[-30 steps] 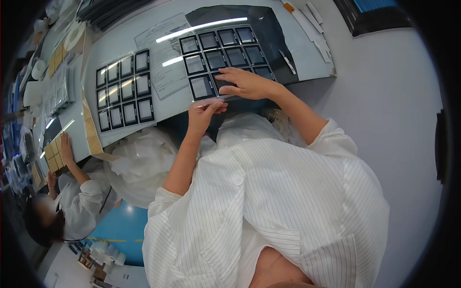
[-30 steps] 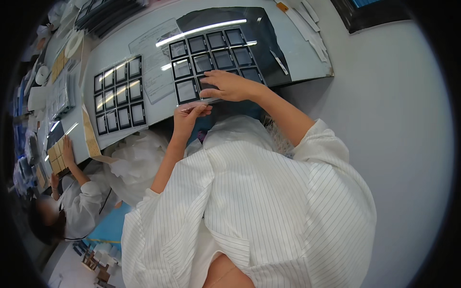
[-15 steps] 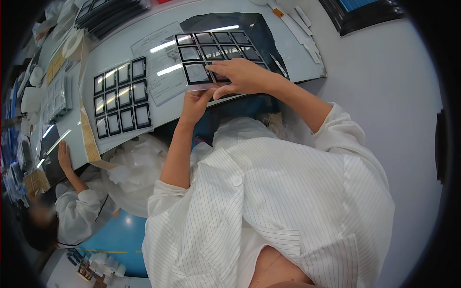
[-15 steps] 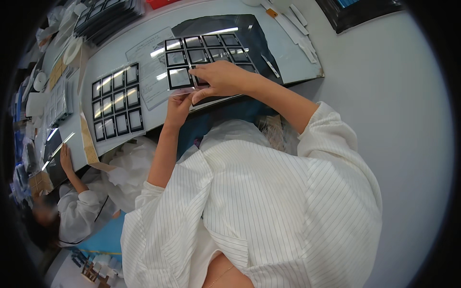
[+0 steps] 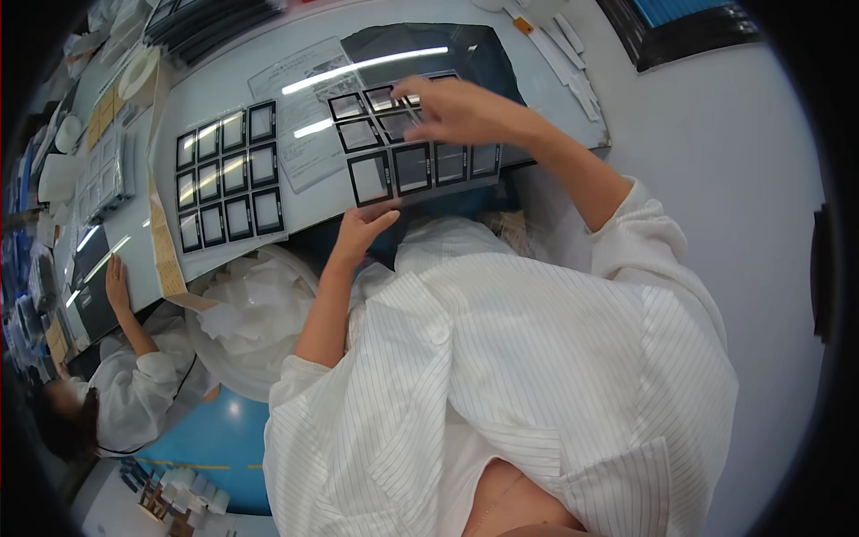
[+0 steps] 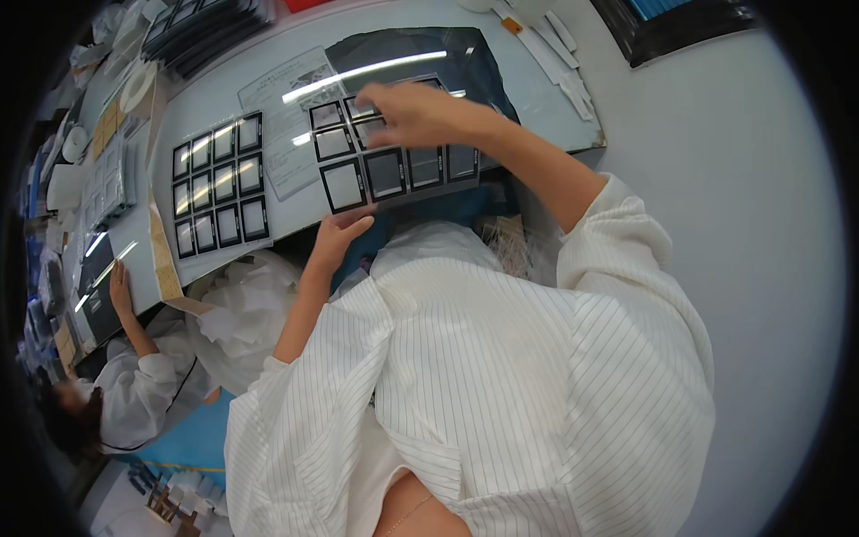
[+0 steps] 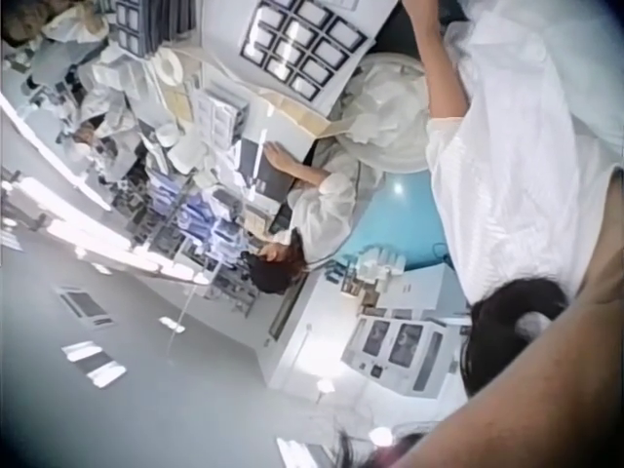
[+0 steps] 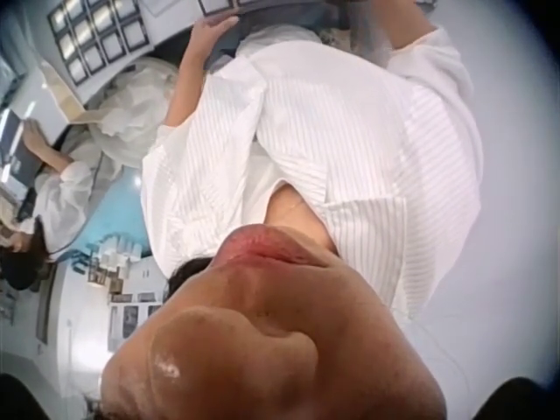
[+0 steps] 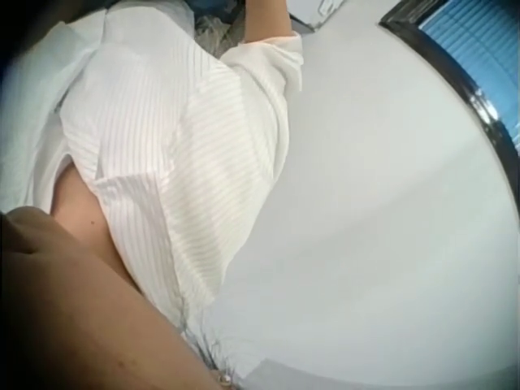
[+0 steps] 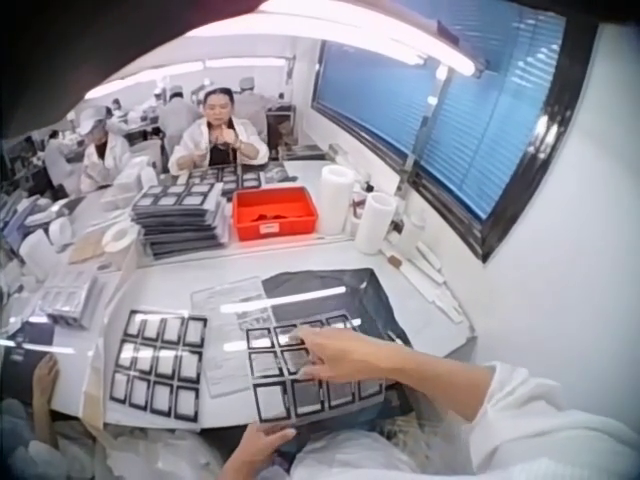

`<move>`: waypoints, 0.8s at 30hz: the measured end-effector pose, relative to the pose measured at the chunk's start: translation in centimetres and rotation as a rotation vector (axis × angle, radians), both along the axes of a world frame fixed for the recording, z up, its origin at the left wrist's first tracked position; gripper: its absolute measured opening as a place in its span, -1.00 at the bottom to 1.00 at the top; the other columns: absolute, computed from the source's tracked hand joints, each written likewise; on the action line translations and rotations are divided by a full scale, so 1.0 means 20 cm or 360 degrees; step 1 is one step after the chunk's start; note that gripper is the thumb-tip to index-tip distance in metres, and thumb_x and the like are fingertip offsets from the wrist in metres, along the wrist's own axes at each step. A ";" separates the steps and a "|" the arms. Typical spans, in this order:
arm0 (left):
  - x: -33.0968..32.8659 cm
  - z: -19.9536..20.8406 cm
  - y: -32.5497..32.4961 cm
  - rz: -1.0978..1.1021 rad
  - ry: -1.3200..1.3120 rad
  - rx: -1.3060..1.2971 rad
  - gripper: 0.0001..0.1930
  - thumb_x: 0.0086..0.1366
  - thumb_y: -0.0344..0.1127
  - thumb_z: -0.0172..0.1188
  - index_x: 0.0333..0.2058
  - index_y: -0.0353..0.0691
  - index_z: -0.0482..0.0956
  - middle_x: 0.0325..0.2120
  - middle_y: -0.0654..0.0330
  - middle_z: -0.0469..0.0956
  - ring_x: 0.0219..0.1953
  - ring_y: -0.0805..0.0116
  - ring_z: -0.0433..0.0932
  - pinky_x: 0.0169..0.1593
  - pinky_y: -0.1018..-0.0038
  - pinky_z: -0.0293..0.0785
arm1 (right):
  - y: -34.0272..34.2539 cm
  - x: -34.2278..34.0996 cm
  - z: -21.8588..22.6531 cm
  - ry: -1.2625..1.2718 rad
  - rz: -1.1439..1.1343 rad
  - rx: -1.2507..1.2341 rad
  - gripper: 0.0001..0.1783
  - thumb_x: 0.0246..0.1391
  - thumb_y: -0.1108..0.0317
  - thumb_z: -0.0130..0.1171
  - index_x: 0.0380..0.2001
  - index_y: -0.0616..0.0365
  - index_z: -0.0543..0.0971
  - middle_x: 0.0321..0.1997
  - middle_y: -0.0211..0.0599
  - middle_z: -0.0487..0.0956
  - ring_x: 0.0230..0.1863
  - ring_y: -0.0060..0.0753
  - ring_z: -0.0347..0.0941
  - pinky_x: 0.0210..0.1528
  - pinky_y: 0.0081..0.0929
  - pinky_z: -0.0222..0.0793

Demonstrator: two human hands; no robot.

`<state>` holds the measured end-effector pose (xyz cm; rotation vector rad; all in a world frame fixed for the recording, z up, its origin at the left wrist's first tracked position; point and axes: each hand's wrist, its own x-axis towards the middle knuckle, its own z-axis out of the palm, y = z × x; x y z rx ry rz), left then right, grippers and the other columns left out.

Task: Placing small rectangular components or plates into a multi-slot grid tray at a workstation.

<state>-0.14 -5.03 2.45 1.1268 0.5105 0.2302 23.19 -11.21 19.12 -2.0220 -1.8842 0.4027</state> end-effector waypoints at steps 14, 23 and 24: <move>0.02 -0.06 0.14 -0.0541 0.0654 0.0260 -0.80 0.18 -0.31 0.24 -0.30 -0.32 0.55 -0.41 0.18 0.60 -0.42 0.49 0.55 -0.35 0.58 0.44 | -0.01 0.27 -0.06 0.1259 0.0320 -0.1427 -0.27 0.09 0.28 -0.06 0.33 0.15 0.04 0.32 -0.03 0.21 0.35 -0.22 0.11 0.33 -0.38 0.00; 0.19 0.05 0.28 -0.0270 0.0127 0.0115 -0.72 0.27 -0.30 0.13 -0.13 -0.39 0.48 -0.34 0.18 0.57 -0.34 0.43 0.57 -0.22 0.53 0.54 | -0.11 0.52 0.28 0.1707 0.0095 -0.1019 -0.36 0.16 0.22 -0.03 0.30 0.06 0.15 0.22 -0.09 0.36 0.21 -0.25 0.32 0.22 -0.27 0.21; 0.13 0.12 0.31 -0.0340 0.0154 0.0249 -0.73 0.28 -0.29 0.13 -0.15 -0.38 0.49 -0.35 0.18 0.57 -0.35 0.43 0.57 -0.24 0.51 0.56 | -0.24 0.65 0.37 0.1905 -0.0050 -0.0819 -0.32 0.14 0.17 -0.01 0.30 0.14 0.13 0.21 -0.04 0.36 0.21 -0.22 0.31 0.20 -0.28 0.25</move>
